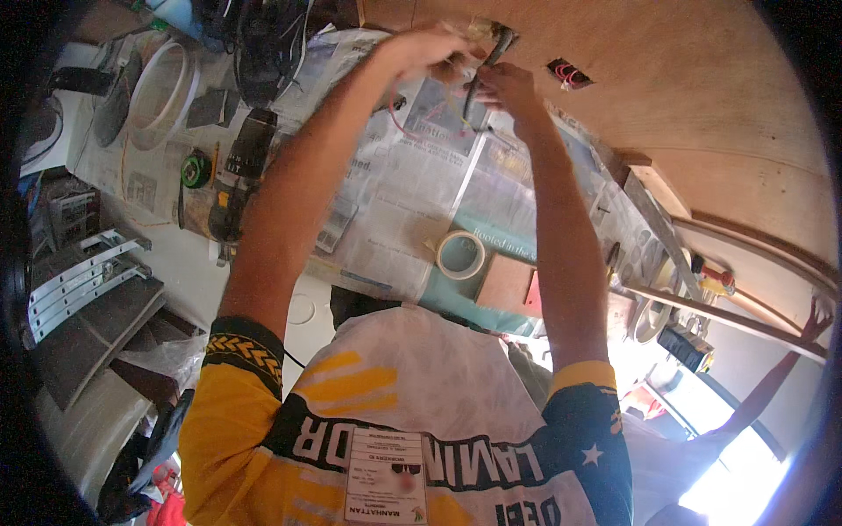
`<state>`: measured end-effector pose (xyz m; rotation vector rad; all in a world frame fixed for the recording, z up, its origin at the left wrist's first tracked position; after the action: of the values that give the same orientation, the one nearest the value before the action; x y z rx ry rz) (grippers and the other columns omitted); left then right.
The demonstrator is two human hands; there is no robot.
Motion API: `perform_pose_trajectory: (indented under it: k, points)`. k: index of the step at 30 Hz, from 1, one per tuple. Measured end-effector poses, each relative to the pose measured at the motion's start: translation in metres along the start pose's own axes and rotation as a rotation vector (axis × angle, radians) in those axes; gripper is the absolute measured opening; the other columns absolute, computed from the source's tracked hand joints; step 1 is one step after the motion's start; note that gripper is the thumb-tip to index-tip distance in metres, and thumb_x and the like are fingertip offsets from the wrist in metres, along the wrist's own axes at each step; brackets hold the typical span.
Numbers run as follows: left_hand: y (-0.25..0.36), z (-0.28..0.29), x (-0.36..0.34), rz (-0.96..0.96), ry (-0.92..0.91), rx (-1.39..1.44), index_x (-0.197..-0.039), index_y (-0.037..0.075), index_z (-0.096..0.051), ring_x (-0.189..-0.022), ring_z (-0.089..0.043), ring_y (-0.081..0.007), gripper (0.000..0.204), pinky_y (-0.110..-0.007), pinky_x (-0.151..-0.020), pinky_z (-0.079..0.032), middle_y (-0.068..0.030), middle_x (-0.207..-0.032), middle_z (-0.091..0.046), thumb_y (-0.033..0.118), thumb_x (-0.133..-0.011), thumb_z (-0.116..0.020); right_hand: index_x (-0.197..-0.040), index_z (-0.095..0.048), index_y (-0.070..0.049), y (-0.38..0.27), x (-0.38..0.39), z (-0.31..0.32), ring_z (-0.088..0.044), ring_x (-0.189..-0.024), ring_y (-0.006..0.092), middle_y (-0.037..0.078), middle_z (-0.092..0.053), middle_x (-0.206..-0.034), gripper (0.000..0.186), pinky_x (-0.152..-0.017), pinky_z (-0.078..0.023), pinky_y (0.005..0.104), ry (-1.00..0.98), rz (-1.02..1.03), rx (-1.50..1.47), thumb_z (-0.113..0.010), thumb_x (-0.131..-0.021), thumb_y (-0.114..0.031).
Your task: The person strips the insulation from electrical wires using pliers and a utility knife. They then twist the exposed wire ends together and wrap the connections with black electrical tape. The person works on multiple wire connections, securing them against a wooden surface.
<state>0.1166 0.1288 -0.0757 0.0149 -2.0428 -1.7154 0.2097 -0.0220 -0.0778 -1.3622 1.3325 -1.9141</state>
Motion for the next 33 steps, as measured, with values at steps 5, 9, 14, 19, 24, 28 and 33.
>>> perform_pose_trajectory:
  k: [5,9,14,19,24,28,33]
  points:
    - [0.000,0.016,0.011,0.017,-0.073,0.189,-0.107,0.003,-0.073,-0.064,-0.054,-0.0044,0.023,-0.021,-0.056,-0.050,0.0020,-0.083,-0.062,0.024,-0.107,-0.065,-0.115,-0.069,-0.007,-0.007,-0.006,0.014,-0.073,-0.090,0.0138,0.006,-0.077,-0.101,0.028,-0.075,-0.054,0.0300,-0.002,-0.039,0.168,-0.067,-0.105,-0.033]
    - [0.027,0.014,0.021,0.077,-0.067,0.037,-0.110,0.003,-0.073,-0.062,-0.048,0.0004,0.020,-0.016,-0.056,-0.046,0.0017,-0.085,-0.062,0.022,-0.105,-0.068,-0.115,-0.074,-0.007,-0.017,-0.005,0.017,-0.067,-0.071,0.0114,0.003,-0.072,-0.081,0.027,-0.061,-0.049,0.0269,0.038,0.099,0.033,-0.071,-0.102,-0.031]
    - [0.009,0.021,0.011,0.032,-0.230,0.425,-0.108,-0.005,-0.069,-0.061,-0.047,0.0003,0.018,-0.012,-0.054,-0.043,-0.0038,-0.093,-0.062,0.013,-0.105,-0.065,-0.098,-0.075,-0.003,-0.020,-0.002,-0.002,-0.051,-0.055,0.0122,0.001,-0.062,-0.071,0.038,-0.050,-0.039,0.0291,0.128,0.189,-0.125,-0.061,-0.104,-0.038]
    - [-0.009,0.021,-0.001,0.059,-0.347,0.821,-0.118,-0.014,-0.058,-0.063,-0.051,-0.0013,0.022,-0.011,-0.059,-0.053,-0.0123,-0.099,-0.062,0.004,-0.106,-0.058,-0.099,-0.069,-0.002,-0.022,-0.031,0.025,-0.051,-0.059,0.0123,0.001,-0.058,-0.071,0.034,-0.052,-0.041,0.0274,0.205,0.123,-0.304,-0.060,-0.108,-0.034]
    - [-0.014,-0.007,-0.009,0.022,-0.369,1.057,-0.122,-0.016,-0.055,-0.072,-0.059,-0.0073,0.025,-0.015,-0.069,-0.059,-0.0150,-0.099,-0.061,0.003,-0.106,-0.059,-0.105,-0.075,-0.001,0.005,-0.035,0.026,-0.062,-0.059,0.0132,0.009,-0.074,-0.079,0.036,-0.051,-0.049,0.0281,0.300,0.278,-0.193,-0.063,-0.107,-0.035]
    - [-0.021,-0.004,-0.008,0.066,-0.632,1.558,-0.159,-0.016,-0.011,-0.094,-0.065,-0.0184,0.071,-0.032,-0.091,-0.062,-0.0207,-0.117,-0.056,-0.005,-0.103,-0.053,-0.125,-0.069,0.000,0.021,0.010,-0.017,-0.069,-0.074,0.0142,0.012,-0.078,-0.093,0.048,-0.062,-0.054,0.0266,0.194,0.313,-0.259,-0.053,-0.111,-0.042]
    - [-0.001,-0.002,0.000,0.142,-0.567,1.544,-0.158,-0.017,-0.012,-0.110,-0.070,-0.0312,0.063,-0.049,-0.105,-0.062,-0.0272,-0.127,-0.060,-0.002,-0.106,-0.045,-0.134,-0.063,0.003,0.040,0.025,-0.021,-0.073,-0.085,0.0168,0.016,-0.078,-0.108,0.046,-0.072,-0.057,0.0290,0.022,0.207,-0.415,-0.053,-0.112,-0.037]
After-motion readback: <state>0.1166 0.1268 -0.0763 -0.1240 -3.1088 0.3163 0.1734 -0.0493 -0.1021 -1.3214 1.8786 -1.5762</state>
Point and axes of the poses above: each hand's wrist, its own x-axis away from the middle knuckle, its own z-axis out of the back of the hand, y = z × x, the point moved 6 cm from there along -x, towards the middle knuckle
